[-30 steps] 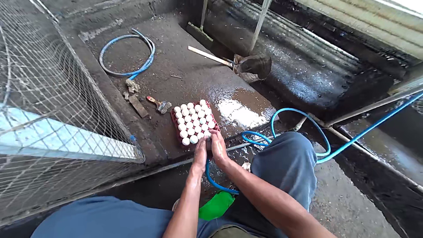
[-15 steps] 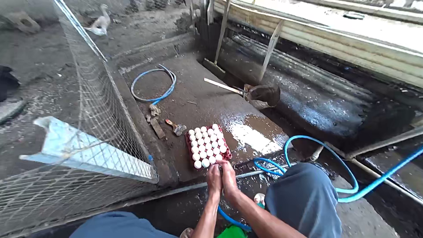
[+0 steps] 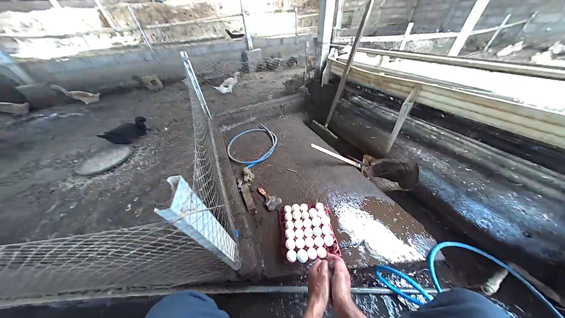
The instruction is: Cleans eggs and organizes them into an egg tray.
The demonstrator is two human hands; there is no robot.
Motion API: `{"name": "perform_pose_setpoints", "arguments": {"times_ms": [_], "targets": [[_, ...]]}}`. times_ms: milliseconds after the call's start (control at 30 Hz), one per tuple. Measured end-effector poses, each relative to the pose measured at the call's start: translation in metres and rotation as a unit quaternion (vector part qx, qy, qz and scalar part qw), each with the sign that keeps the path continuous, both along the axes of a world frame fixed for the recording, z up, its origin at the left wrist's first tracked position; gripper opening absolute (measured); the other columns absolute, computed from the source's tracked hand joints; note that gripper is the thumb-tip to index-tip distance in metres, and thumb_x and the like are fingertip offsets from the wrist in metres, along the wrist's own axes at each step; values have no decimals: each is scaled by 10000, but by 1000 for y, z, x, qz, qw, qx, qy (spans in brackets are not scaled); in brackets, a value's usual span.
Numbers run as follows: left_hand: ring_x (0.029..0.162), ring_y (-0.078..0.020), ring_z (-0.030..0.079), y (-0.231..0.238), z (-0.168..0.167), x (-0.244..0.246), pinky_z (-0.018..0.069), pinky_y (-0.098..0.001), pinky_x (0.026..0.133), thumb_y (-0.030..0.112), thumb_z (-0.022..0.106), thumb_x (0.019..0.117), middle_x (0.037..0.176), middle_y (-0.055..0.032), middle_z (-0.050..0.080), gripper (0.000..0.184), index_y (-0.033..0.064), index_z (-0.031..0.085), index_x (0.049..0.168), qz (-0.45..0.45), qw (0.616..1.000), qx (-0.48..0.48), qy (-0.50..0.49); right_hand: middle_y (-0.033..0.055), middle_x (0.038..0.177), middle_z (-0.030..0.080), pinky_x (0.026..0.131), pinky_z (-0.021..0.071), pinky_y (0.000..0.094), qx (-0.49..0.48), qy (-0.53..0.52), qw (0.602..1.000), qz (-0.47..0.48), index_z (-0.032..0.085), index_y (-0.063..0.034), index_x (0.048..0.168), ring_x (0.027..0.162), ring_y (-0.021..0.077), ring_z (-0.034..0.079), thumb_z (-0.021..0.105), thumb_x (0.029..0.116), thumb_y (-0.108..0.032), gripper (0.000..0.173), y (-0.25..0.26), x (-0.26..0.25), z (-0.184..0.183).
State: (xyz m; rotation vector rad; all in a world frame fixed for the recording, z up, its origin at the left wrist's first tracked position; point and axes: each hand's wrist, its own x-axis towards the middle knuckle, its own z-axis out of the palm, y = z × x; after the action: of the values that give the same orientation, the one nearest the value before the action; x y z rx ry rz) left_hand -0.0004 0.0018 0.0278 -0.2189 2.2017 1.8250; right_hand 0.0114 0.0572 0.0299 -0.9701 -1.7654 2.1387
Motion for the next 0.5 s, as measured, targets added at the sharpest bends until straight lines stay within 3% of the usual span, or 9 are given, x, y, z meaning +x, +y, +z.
{"name": "perform_pose_setpoints", "arguments": {"times_ms": [67,100,200,233,367,433,500], "targets": [[1008,-308,626,0,-5,2,481,-497,954,160,402,1064,1034,-246,668,388,-111,679,1072,-9,999,34,19,249,1250,583,915,506,510,-67,-34,997,-16,471,30,1392,1087,316,601,382,1073,-202,404,11,-13,-5],[993,-289,614,2,-1,1,475,-474,945,148,390,1062,1020,-239,661,388,-116,675,1046,1,999,40,24,250,1243,584,916,503,516,-77,-46,996,-17,460,24,1404,1086,320,600,380,1085,-235,418,9,-14,3],[1121,-341,592,-2,27,2,419,-483,1032,127,379,1083,1158,-301,643,395,-153,656,1110,-5,1000,9,-15,251,1362,561,1078,426,480,11,1,1000,19,525,73,1378,1261,305,543,318,1069,-179,449,-7,4,17],[1115,-341,598,-3,21,3,427,-489,1024,132,379,1078,1151,-299,647,397,-149,658,1115,-15,1000,7,-7,261,1383,555,1096,409,490,25,8,1000,16,541,76,1374,1285,316,533,331,1057,-151,442,-4,3,11],[950,-285,599,3,-3,2,468,-467,915,110,386,1051,962,-234,646,372,-129,665,993,2,998,37,46,265,1357,554,1029,454,512,-27,-23,999,8,485,49,1425,1218,329,562,375,1067,-164,431,5,-5,13],[954,-320,623,2,0,2,476,-497,925,102,398,1059,970,-266,665,375,-143,676,1003,4,999,12,49,271,1343,565,1060,434,492,14,13,1000,18,523,90,1368,1234,320,557,330,1050,-120,427,-5,8,18],[1010,-326,610,-3,-1,5,460,-491,965,102,377,1066,1037,-281,650,377,-151,656,1064,-45,998,18,39,260,1341,581,1037,450,497,10,-4,1000,15,540,74,1371,1220,315,571,366,1045,-113,414,5,3,7]]}}
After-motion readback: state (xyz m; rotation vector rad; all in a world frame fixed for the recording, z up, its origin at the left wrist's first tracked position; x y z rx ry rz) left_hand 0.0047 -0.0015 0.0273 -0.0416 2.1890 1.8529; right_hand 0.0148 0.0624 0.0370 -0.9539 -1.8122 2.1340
